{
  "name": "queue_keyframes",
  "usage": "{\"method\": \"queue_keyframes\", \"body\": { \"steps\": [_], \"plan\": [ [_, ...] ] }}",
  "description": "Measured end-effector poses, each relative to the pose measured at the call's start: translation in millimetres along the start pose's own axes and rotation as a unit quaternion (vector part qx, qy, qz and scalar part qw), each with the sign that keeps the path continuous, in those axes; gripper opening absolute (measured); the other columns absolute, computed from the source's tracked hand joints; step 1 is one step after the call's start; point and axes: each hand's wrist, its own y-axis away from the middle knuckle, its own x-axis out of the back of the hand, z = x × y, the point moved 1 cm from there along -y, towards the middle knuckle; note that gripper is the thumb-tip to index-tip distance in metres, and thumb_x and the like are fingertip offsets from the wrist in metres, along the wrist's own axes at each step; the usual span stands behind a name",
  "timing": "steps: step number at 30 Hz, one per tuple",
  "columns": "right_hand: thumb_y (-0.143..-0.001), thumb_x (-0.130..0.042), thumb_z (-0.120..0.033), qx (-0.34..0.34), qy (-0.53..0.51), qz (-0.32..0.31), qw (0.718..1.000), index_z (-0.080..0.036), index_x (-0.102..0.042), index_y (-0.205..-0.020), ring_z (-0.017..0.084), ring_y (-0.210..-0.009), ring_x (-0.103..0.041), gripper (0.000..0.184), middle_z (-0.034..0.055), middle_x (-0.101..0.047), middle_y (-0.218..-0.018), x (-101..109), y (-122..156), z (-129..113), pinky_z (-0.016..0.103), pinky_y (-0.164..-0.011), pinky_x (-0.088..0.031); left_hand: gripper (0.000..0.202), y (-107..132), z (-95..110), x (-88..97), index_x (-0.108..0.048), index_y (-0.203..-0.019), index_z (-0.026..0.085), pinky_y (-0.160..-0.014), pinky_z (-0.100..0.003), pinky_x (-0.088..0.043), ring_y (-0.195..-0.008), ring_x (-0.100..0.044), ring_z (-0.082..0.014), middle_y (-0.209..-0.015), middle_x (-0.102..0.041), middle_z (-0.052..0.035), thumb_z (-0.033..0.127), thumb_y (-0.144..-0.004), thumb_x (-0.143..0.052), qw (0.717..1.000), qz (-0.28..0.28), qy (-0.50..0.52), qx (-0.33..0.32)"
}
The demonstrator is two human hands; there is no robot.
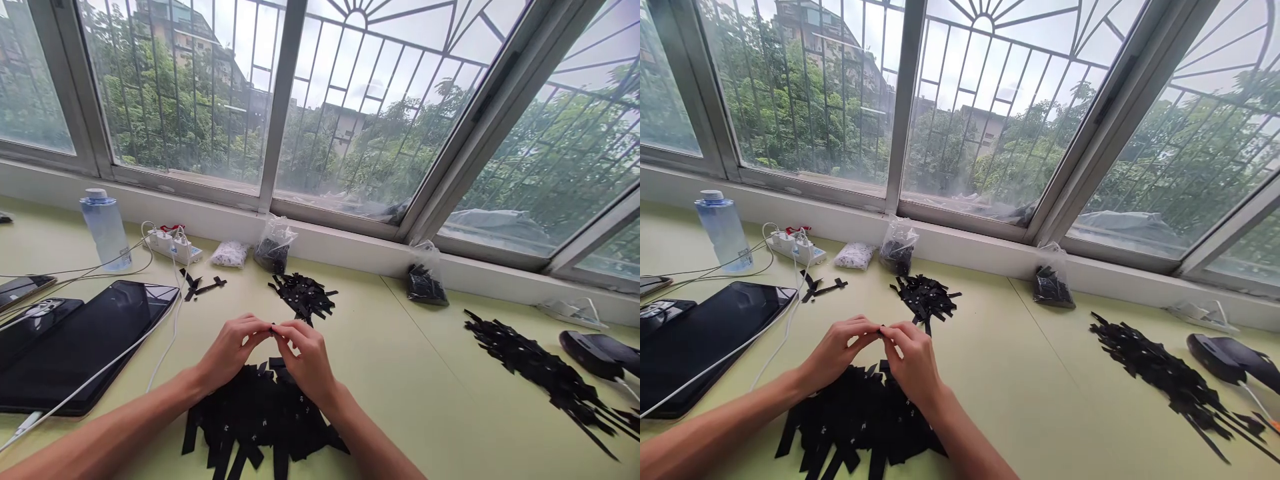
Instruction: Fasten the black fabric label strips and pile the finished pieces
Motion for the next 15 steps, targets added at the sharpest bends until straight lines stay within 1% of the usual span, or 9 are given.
{"method": "queue_keyframes", "body": {
  "steps": [8, 15],
  "plan": [
    [-0.094, -0.053, -0.013, 0.024, -0.002, 0.002, 1.0, -0.031, -0.072, -0.118, 0.018, -0.086, -0.066, 0.035, 0.0052, -0.071, -0.099, 2.1, -2.4, 1.6, 0.032, -0.076, -0.054, 0.021, 0.5, -1.8, 0.6, -0.075, -0.108, 0.024, -0.078, -0.03, -0.05, -0.084, -0.063, -0.0164, -0.091, -0.071, -0.0036, 0.029, -0.099, -0.057, 1.0, -0.002, -0.012, -0.001],
    [-0.095, -0.054, -0.012, 0.03, 0.001, 0.003, 1.0, -0.031, -0.073, -0.117, 0.018, -0.084, -0.064, 0.034, 0.0052, -0.07, -0.098, 3.9, -3.1, 2.5, 0.031, -0.075, -0.053, 0.021, -0.4, -0.4, 1.2, -0.075, -0.109, 0.025, -0.08, -0.029, -0.049, -0.087, -0.063, -0.0163, -0.093, -0.072, -0.0031, 0.029, -0.1, -0.056, 1.0, -0.002, 0.008, -0.01]
  ]
}}
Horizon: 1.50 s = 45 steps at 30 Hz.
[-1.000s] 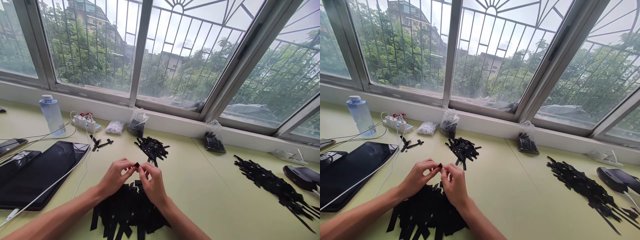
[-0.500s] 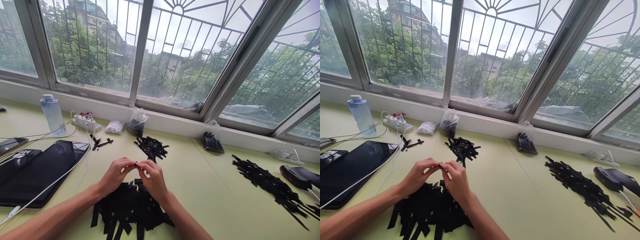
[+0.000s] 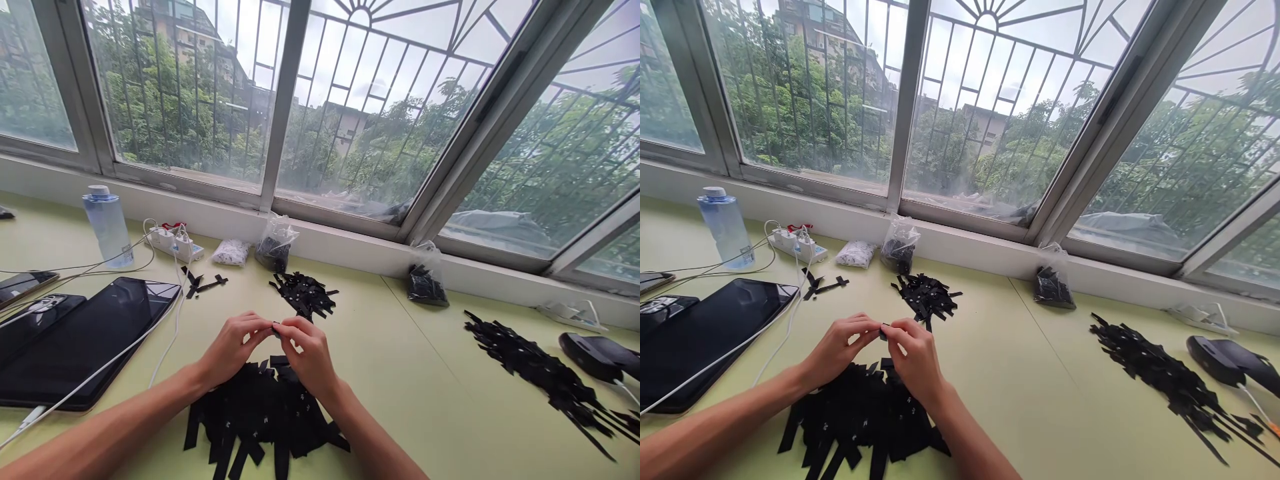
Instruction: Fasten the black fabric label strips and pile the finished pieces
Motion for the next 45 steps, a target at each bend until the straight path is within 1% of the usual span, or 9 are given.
{"method": "queue_keyframes", "body": {
  "steps": [6, 12, 16, 22, 28, 34, 39, 45],
  "plan": [
    [-0.097, -0.056, -0.016, 0.018, -0.015, 0.019, 1.0, -0.028, -0.074, -0.11, 0.017, -0.083, -0.065, 0.025, 0.0048, -0.071, -0.096, -0.1, -0.3, -0.3, 0.029, -0.071, -0.055, 0.021, -1.0, 1.5, 0.6, -0.076, -0.108, 0.024, -0.077, -0.029, -0.049, -0.085, -0.062, -0.0171, -0.089, -0.072, -0.0032, 0.029, -0.099, -0.058, 1.0, -0.005, 0.0, -0.018],
    [-0.095, -0.062, -0.019, -0.006, -0.008, 0.029, 1.0, -0.024, -0.073, -0.102, 0.016, -0.077, -0.065, 0.014, 0.0041, -0.072, -0.094, -1.1, 0.2, -0.7, 0.028, -0.067, -0.054, 0.02, -0.7, 2.4, 0.0, -0.077, -0.106, 0.023, -0.076, -0.03, -0.05, -0.083, -0.062, -0.0173, -0.087, -0.073, -0.0041, 0.028, -0.098, -0.059, 1.0, 0.005, -0.01, -0.021],
    [-0.095, -0.063, -0.02, -0.015, 0.013, 0.038, 0.999, -0.024, -0.073, -0.101, 0.016, -0.075, -0.066, 0.012, 0.0032, -0.073, -0.091, -2.7, 1.1, -0.2, 0.028, -0.068, -0.054, 0.019, -1.1, 0.8, -0.2, -0.078, -0.103, 0.022, -0.075, -0.03, -0.05, -0.081, -0.062, -0.0172, -0.085, -0.073, -0.0044, 0.028, -0.097, -0.061, 1.0, 0.015, -0.016, -0.018],
    [-0.098, -0.059, -0.019, 0.033, 0.058, 0.024, 0.997, -0.024, -0.073, -0.106, 0.018, -0.082, -0.071, 0.017, 0.0044, -0.076, -0.095, -2.2, 1.9, 1.0, 0.03, -0.076, -0.054, 0.018, -0.2, 0.0, -0.2, -0.077, -0.098, 0.021, -0.074, -0.029, -0.049, -0.08, -0.062, -0.0164, -0.084, -0.073, -0.0037, 0.026, -0.097, -0.06, 0.999, 0.01, -0.031, -0.018],
    [-0.098, -0.059, -0.019, 0.057, 0.103, 0.004, 0.993, -0.022, -0.072, -0.105, 0.018, -0.081, -0.07, 0.015, 0.0043, -0.076, -0.093, -2.4, 2.7, -0.1, 0.03, -0.076, -0.053, 0.018, 0.4, 0.8, 1.0, -0.074, -0.091, 0.02, -0.074, -0.029, -0.047, -0.081, -0.06, -0.0162, -0.082, -0.071, -0.0033, 0.023, -0.097, -0.057, 0.998, -0.006, -0.053, -0.024],
    [-0.099, -0.054, -0.016, 0.091, 0.173, -0.017, 0.981, -0.02, -0.068, -0.104, 0.018, -0.081, -0.068, 0.016, 0.0054, -0.073, -0.089, -7.0, 4.5, -3.1, 0.031, -0.075, -0.051, 0.018, -0.4, -0.8, -0.2, -0.073, -0.083, 0.018, -0.07, -0.026, -0.046, -0.073, -0.059, -0.0142, -0.073, -0.067, -0.0015, 0.019, -0.093, -0.059, 0.999, 0.006, -0.05, -0.009],
    [-0.099, -0.05, -0.013, 0.099, 0.232, -0.032, 0.967, -0.017, -0.065, -0.096, 0.019, -0.075, -0.064, 0.016, 0.0048, -0.068, -0.082, -14.0, 6.8, -5.9, 0.032, -0.07, -0.046, 0.015, -0.3, 0.3, -2.4, -0.074, -0.078, 0.018, -0.068, -0.024, -0.045, -0.067, -0.058, -0.0121, -0.071, -0.067, -0.0004, 0.016, -0.088, -0.062, 0.999, 0.015, -0.044, 0.023],
    [-0.1, -0.046, -0.013, 0.139, 0.299, -0.045, 0.943, -0.017, -0.06, -0.087, 0.017, -0.065, -0.054, 0.02, 0.0028, -0.06, -0.073, -22.8, 7.0, 1.4, 0.032, -0.061, -0.038, 0.02, -2.4, -0.4, -2.9, -0.074, -0.075, 0.017, -0.065, -0.023, -0.042, -0.064, -0.055, -0.0114, -0.067, -0.066, 0.0007, 0.017, -0.089, -0.06, 0.998, 0.004, -0.04, 0.049]
  ]
}}
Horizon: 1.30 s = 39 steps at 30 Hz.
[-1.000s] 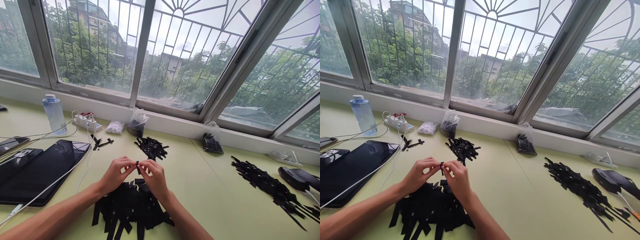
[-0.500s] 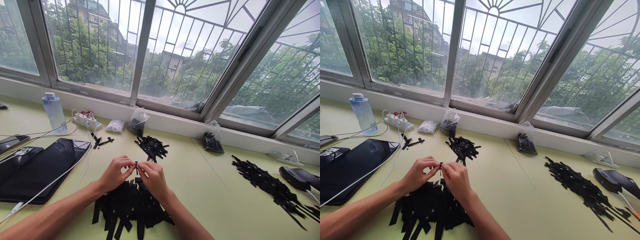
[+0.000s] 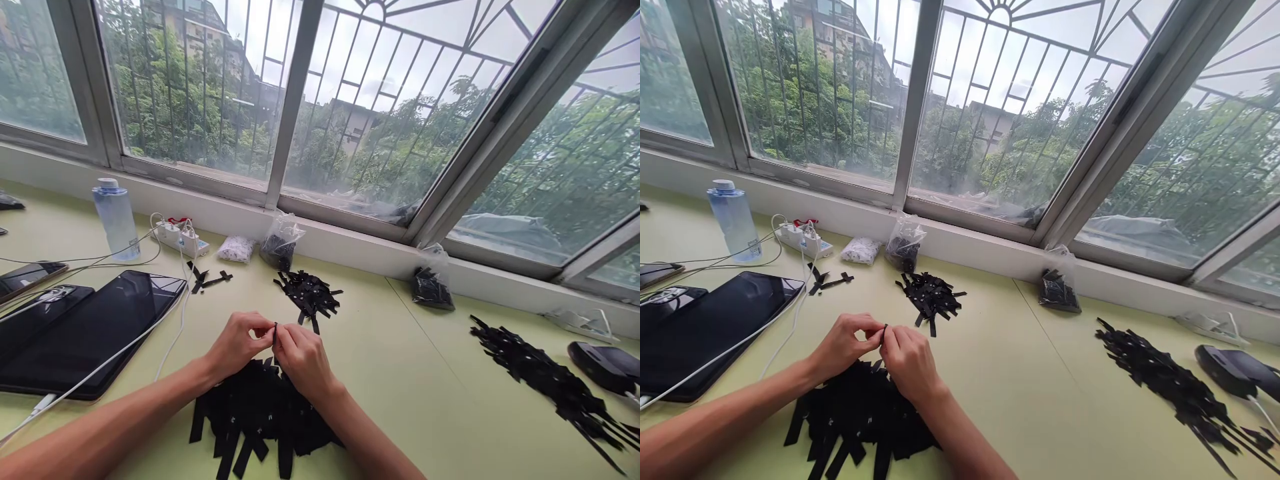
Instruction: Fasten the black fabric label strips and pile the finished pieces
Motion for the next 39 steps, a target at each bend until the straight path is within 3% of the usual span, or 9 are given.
{"method": "queue_keyframes", "body": {
  "steps": [8, 23, 28, 33, 39],
  "plan": [
    [-0.102, -0.043, -0.015, 0.017, -0.014, 0.015, 1.0, -0.018, -0.061, -0.09, 0.016, -0.065, -0.055, 0.023, 0.0041, -0.059, -0.074, -7.7, -3.4, 7.8, 0.029, -0.06, -0.041, 0.028, -3.3, -1.3, -0.5, -0.068, -0.067, 0.016, -0.062, -0.024, -0.04, -0.062, -0.051, -0.0117, -0.064, -0.061, 0.0006, 0.02, -0.092, -0.056, 0.999, 0.002, -0.033, -0.018],
    [-0.094, -0.052, -0.015, -0.109, -0.168, 0.07, 0.977, -0.018, -0.066, -0.087, 0.012, -0.061, -0.054, 0.015, 0.0014, -0.062, -0.072, -18.7, -3.8, 20.3, 0.023, -0.063, -0.045, 0.022, -13.7, -3.9, -2.9, -0.07, -0.074, 0.019, -0.067, -0.026, -0.043, -0.07, -0.058, -0.0153, -0.068, -0.066, -0.0011, 0.017, -0.093, -0.059, 0.99, -0.009, -0.118, -0.071],
    [-0.09, -0.054, -0.012, -0.146, -0.168, 0.017, 0.975, -0.019, -0.066, -0.083, 0.011, -0.06, -0.054, 0.015, 0.0005, -0.062, -0.073, -20.4, -3.7, 26.8, 0.023, -0.062, -0.043, 0.02, -16.0, -14.9, 1.2, -0.075, -0.08, 0.019, -0.07, -0.028, -0.046, -0.077, -0.061, -0.0179, -0.073, -0.07, -0.0035, 0.016, -0.092, -0.059, 0.985, -0.041, -0.153, -0.063],
    [-0.086, -0.058, -0.01, -0.119, -0.105, -0.073, 0.985, -0.019, -0.065, -0.08, 0.011, -0.059, -0.053, 0.013, -0.0009, -0.063, -0.074, -14.4, 0.8, 34.8, 0.024, -0.061, -0.037, 0.018, -17.1, -34.4, 6.5, -0.081, -0.092, 0.023, -0.076, -0.031, -0.049, -0.085, -0.065, -0.0208, -0.085, -0.076, -0.0064, 0.02, -0.091, -0.063, 0.981, -0.052, -0.178, -0.055],
    [-0.083, -0.061, -0.007, -0.119, -0.066, -0.116, 0.984, -0.019, -0.064, -0.076, 0.011, -0.06, -0.054, 0.014, -0.0013, -0.063, -0.074, -18.1, 2.2, 41.9, 0.025, -0.059, -0.035, 0.021, -17.5, -51.2, 11.2, -0.082, -0.095, 0.023, -0.08, -0.031, -0.051, -0.088, -0.067, -0.0205, -0.093, -0.076, -0.0076, 0.031, -0.093, -0.062, 0.983, -0.044, -0.172, -0.05]
  ]
}}
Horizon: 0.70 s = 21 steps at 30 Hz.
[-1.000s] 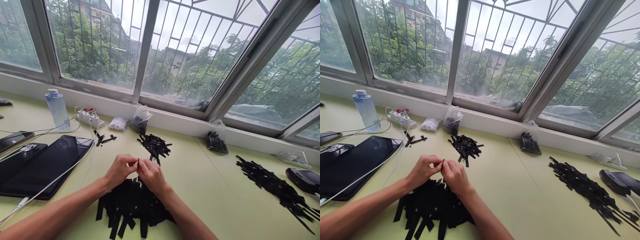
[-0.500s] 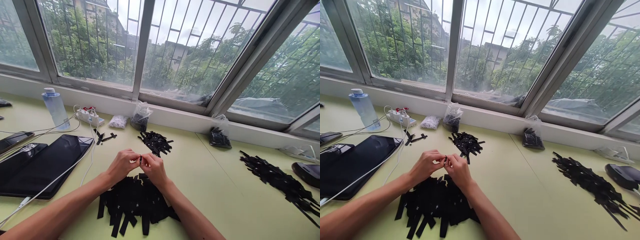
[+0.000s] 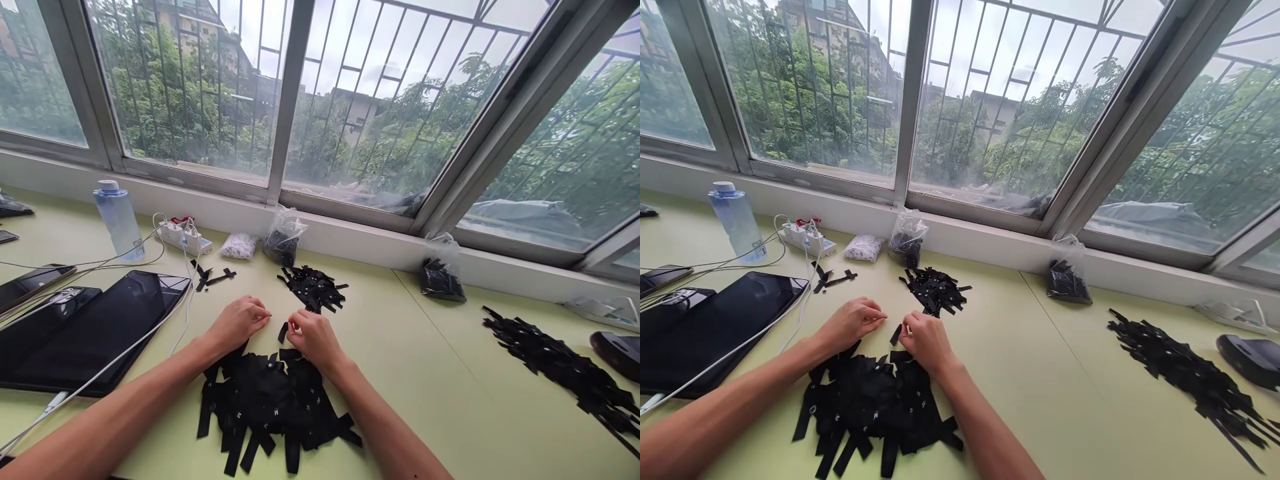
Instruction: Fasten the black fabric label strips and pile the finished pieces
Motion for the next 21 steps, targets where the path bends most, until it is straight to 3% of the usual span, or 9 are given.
{"method": "queue_keyframes", "body": {
  "steps": [8, 14, 21],
  "plan": [
    [-0.089, -0.063, -0.01, 0.008, 0.013, -0.022, 1.0, -0.02, -0.068, -0.082, 0.012, -0.067, -0.059, 0.014, -0.0003, -0.064, -0.079, -5.7, -2.2, 2.0, 0.024, -0.061, -0.037, 0.027, -1.3, -5.3, -3.9, -0.078, -0.109, 0.025, -0.089, -0.034, -0.05, -0.102, -0.063, -0.0223, -0.106, -0.075, -0.0073, 0.03, -0.099, -0.053, 1.0, 0.007, 0.004, -0.018],
    [-0.09, -0.062, -0.008, 0.005, 0.007, -0.012, 1.0, -0.019, -0.066, -0.081, 0.012, -0.066, -0.059, 0.015, -0.0001, -0.063, -0.081, -4.9, -2.7, 1.8, 0.024, -0.062, -0.039, 0.022, -3.7, -5.1, -5.9, -0.081, -0.091, 0.024, -0.084, -0.033, -0.052, -0.095, -0.065, -0.0217, -0.098, -0.078, -0.0069, 0.027, -0.096, -0.059, 0.999, 0.026, 0.021, -0.018],
    [-0.089, -0.059, -0.004, 0.022, -0.024, -0.032, 0.999, -0.019, -0.067, -0.091, 0.015, -0.074, -0.063, 0.017, 0.0017, -0.064, -0.085, -3.6, -1.0, 3.9, 0.024, -0.068, -0.047, 0.017, -6.3, 2.6, -5.1, -0.08, -0.083, 0.022, -0.078, -0.032, -0.052, -0.088, -0.066, -0.0216, -0.091, -0.079, -0.0058, 0.022, -0.091, -0.065, 1.0, 0.024, -0.007, -0.006]
  ]
}}
